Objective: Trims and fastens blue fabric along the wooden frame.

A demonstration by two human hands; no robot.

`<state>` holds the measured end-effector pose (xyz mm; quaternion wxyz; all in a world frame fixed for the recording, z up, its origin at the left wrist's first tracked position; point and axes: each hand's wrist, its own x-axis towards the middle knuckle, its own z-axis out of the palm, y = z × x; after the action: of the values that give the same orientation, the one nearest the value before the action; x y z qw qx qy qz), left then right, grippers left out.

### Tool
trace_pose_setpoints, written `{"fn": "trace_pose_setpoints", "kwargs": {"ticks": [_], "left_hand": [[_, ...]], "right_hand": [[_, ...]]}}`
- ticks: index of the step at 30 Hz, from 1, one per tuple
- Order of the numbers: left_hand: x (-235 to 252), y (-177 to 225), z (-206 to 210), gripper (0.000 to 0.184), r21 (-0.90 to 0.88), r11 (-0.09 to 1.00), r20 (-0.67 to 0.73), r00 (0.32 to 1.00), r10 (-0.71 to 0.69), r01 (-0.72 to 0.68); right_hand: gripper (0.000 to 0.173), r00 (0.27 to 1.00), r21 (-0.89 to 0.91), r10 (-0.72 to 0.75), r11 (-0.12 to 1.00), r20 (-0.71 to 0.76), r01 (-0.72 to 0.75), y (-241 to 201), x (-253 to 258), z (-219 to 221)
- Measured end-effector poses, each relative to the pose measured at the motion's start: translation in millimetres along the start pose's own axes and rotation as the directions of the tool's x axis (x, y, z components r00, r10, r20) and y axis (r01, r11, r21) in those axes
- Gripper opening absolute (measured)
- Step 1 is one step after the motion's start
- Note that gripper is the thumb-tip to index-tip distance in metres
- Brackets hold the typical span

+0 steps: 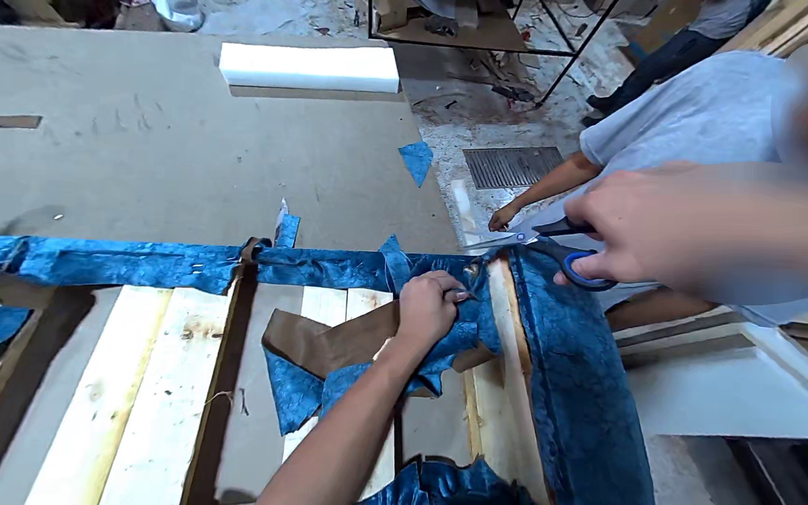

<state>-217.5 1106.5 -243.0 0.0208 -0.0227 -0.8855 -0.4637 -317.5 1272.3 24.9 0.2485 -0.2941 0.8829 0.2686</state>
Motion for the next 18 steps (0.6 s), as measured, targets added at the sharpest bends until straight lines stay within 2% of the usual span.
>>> {"fn": "trace_pose_setpoints", "kwargs": {"ticks": [1,2,4,5,6,9,11,13,15,18], "left_hand": [[-3,4,6,0.011,-0.132,0.983,-0.041,0.99,-0.138,0.131],[-6,7,13,0.011,-0.296,0.921,-0.052,0.958,-0.282,0.255],[-11,8,27,0.014,-0.54,0.756,-0.037,0.887,-0.461,0.37],[-13,10,31,0.016,-0.605,0.7,-0.031,0.868,-0.496,0.379],[-13,10,34,0.017,-0.647,0.665,-0.031,0.858,-0.513,0.375],[-15,9,40,0.016,-0.714,0.619,-0.055,0.854,-0.517,0.329],[-15,12,39,0.014,-0.724,0.632,-0.097,0.865,-0.492,0.277],[-16,14,37,0.012,-0.687,0.686,-0.147,0.878,-0.455,0.24],[-18,17,35,0.012,-0.651,0.723,-0.181,0.878,-0.443,0.23],[-17,19,34,0.013,-0.644,0.73,-0.196,0.874,-0.444,0.227]], "right_hand": [[0.046,0.998,0.136,-0.042,0.99,0.044,0.035,6,5,1],[0.049,0.989,0.332,-0.099,0.942,0.11,0.057,11,12,5],[0.061,0.925,0.733,-0.252,0.679,0.285,-0.04,21,25,16],[0.063,0.879,0.827,-0.309,0.542,0.363,-0.151,24,32,22],[0.062,0.839,0.85,-0.326,0.454,0.436,-0.266,27,38,26],[0.058,0.74,0.782,-0.294,0.392,0.605,-0.484,42,67,34],[0.05,0.647,0.772,-0.422,0.335,0.635,-0.54,68,100,50],[0.045,0.599,0.768,-0.486,0.327,0.637,-0.551,74,118,50],[0.045,0.576,0.746,-0.477,0.382,0.664,-0.545,63,124,39],[0.052,0.65,0.7,-0.319,0.524,0.689,-0.485,26,112,14]]}}
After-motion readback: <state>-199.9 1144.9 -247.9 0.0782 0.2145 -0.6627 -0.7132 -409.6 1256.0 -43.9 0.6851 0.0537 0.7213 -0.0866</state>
